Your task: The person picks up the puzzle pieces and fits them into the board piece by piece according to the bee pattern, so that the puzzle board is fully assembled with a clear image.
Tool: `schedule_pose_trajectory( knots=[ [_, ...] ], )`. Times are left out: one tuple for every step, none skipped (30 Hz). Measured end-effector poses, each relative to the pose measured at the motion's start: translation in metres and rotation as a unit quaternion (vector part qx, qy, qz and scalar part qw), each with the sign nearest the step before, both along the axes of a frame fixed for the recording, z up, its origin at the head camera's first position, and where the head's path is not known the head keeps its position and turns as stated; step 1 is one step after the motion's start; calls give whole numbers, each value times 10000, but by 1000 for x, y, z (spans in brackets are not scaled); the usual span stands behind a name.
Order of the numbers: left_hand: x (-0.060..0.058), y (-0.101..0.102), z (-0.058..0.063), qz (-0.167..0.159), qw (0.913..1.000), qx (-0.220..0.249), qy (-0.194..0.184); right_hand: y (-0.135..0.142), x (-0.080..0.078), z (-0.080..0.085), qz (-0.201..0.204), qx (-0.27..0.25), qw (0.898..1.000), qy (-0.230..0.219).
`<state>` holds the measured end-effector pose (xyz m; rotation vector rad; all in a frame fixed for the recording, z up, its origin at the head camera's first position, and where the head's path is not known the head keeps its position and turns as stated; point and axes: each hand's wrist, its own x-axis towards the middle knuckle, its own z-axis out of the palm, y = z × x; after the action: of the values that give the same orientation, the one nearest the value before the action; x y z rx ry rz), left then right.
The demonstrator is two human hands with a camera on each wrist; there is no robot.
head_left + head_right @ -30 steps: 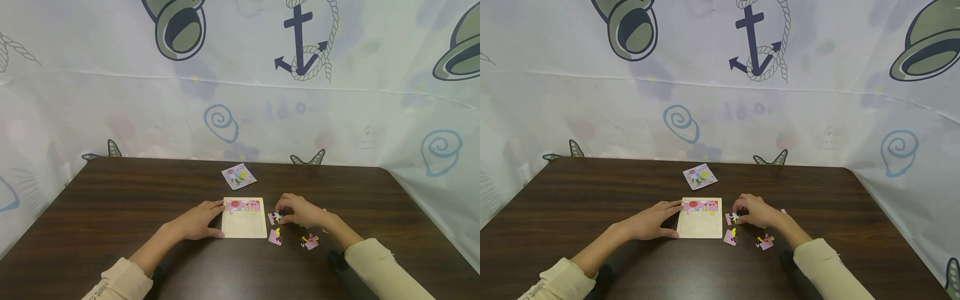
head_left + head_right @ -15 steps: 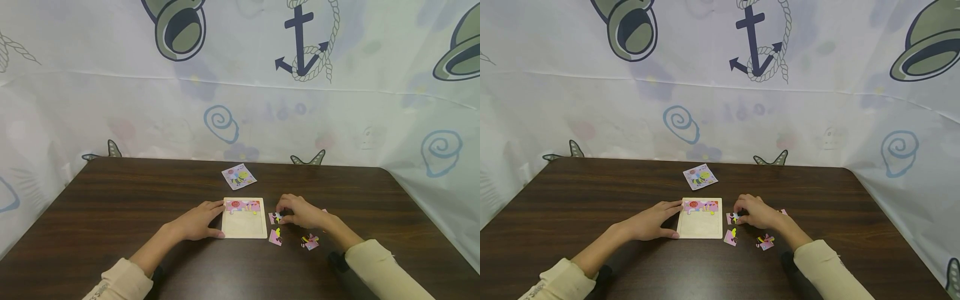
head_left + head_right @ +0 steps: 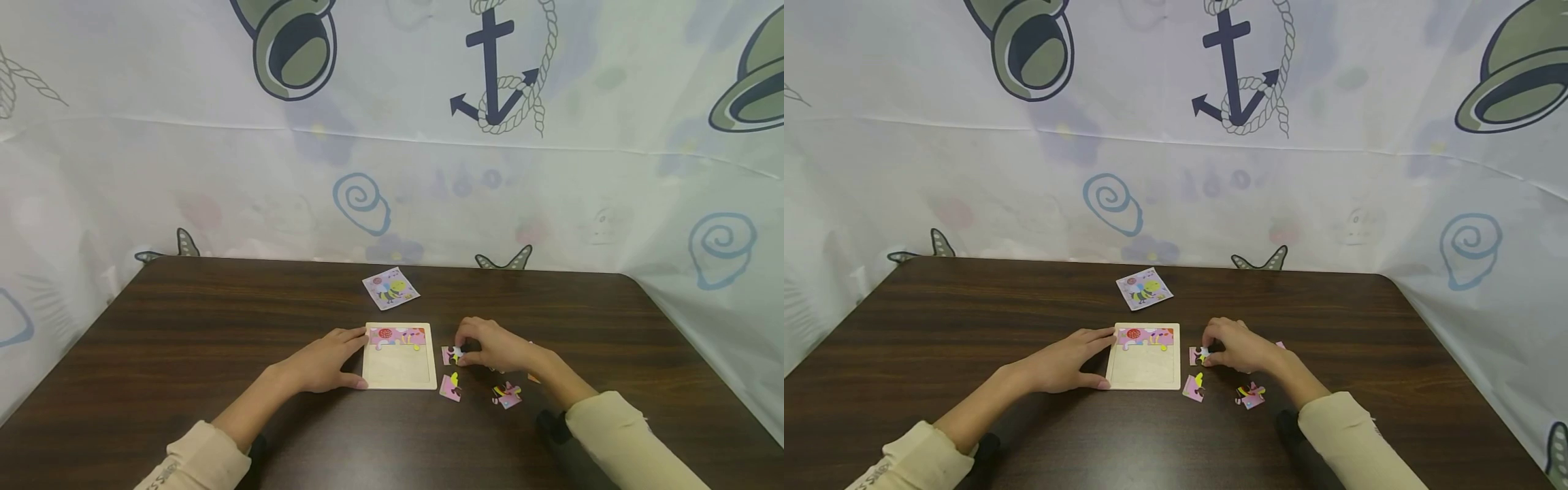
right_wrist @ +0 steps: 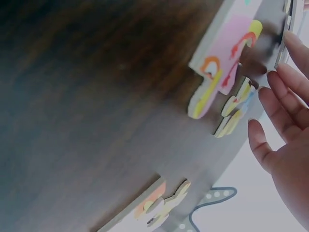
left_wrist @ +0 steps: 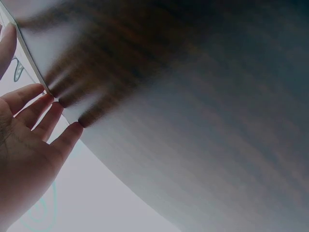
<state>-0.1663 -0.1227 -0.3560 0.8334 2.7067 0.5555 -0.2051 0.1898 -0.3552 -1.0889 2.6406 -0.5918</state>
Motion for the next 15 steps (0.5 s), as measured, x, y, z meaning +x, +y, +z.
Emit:
schedule_pose_trajectory(
  knots=[
    [0, 0, 0, 0, 10000, -1, 0, 0, 0, 1, -14, 15, 10000, -14],
    [0, 0, -1, 0, 10000, -4, -3, 1, 0, 2, -30, 20, 10000, -29],
    [0, 0, -1, 0, 10000, -6, -6, 1, 0, 2, -47, 24, 10000, -42],
    [0, 0, -1, 2, 10000, -12, -7, 1, 0, 3, -60, 28, 10000, -41],
    [-1, 0, -1, 7, 10000, -17, -8, 1, -1, 4, -84, 41, 9999, -41],
    [-1, 0, -1, 10, 10000, -18, -9, 2, -1, 4, -118, 55, 9999, -44],
    [-1, 0, -1, 16, 10000, -17, -12, 2, -2, 5, -154, 57, 9998, -57],
    [-1, 0, -1, 18, 10000, -16, -13, 2, -2, 5, -200, 61, 9998, -72],
    [-1, 0, -1, 20, 10000, -16, -15, 2, -3, 6, -256, 61, 9996, -84],
    [-1, 0, -1, 23, 10000, -15, -14, 2, -3, 7, -288, 41, 9995, -89],
    [-1, 0, -1, 24, 10000, -11, -14, 2, -3, 8, -326, 21, 9994, -103],
    [-1, 0, -1, 27, 10000, -10, -16, 1, -3, 10, -356, -20, 9993, -113],
    [0, 0, -1, 29, 10000, -14, -12, 0, -4, 11, -384, -64, 9992, -105],
    [0, 0, -1, 28, 10000, -18, -2, 0, -4, 12, -420, -113, 9990, -108],
    [0, 0, -2, 27, 10000, -22, 6, -1, -4, 12, -425, -170, 9989, -90]
  ],
)
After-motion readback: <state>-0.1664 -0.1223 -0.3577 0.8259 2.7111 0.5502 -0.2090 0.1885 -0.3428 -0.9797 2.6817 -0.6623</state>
